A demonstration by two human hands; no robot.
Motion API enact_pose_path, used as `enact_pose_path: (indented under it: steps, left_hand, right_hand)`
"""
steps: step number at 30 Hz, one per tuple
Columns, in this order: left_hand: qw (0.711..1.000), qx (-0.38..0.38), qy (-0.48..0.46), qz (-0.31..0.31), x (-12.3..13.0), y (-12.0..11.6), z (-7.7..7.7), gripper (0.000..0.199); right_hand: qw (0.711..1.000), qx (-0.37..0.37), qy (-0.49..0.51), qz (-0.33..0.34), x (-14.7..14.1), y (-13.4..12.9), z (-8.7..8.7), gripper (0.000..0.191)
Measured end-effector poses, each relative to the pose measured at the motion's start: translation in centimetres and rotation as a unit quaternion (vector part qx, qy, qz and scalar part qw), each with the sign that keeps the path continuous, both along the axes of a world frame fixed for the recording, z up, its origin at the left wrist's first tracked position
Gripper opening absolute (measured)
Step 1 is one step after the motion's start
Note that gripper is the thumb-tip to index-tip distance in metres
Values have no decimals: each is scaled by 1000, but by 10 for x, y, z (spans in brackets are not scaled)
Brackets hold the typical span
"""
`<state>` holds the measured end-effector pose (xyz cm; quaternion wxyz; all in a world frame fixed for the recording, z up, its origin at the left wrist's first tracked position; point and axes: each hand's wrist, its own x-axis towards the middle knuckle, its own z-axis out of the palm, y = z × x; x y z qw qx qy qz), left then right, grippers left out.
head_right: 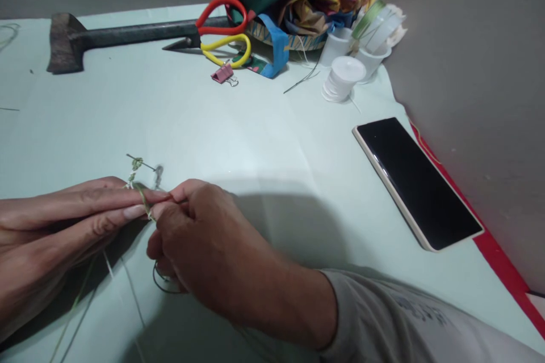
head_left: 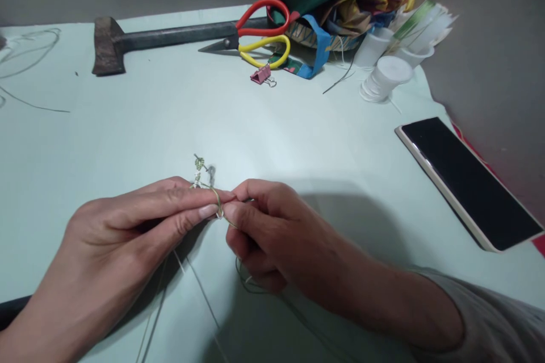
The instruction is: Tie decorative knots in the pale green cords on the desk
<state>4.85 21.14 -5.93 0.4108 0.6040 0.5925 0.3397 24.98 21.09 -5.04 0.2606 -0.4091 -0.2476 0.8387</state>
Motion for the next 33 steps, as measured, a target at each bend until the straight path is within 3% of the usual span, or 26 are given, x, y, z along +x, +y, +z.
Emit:
enact_pose_path:
  steps: [5,9,12,20,25,29,33]
  left_hand:
    - [1000,-13,13,10,8,1,1,5]
    - [999,-41,-6,7,22,5,-1,22]
    - [999,-30,-19,0,27,8,-5,25]
    - [998,45,26,-25,-22,3,-23,12]
    - [991,52,35,-116,-14,6,-9,15]
    - [991,57,48,-108,-4,6,2,17]
    - [992,51,49,-105,-7,2,1,17]
  right_hand:
    - [1000,10,-7,5,2,1,-2,24]
    - [999,43,-7,9,2,0,-2,12]
    - [999,43,-16,7,0,0,-1,17]
    - [998,61,13,24,4,1,-4,16]
    - [997,65,-17,35,9,0,0,17]
    - [994,99,-34,44,11,-2,1,8]
    - [974,182,-112,76,9,-5,3,13]
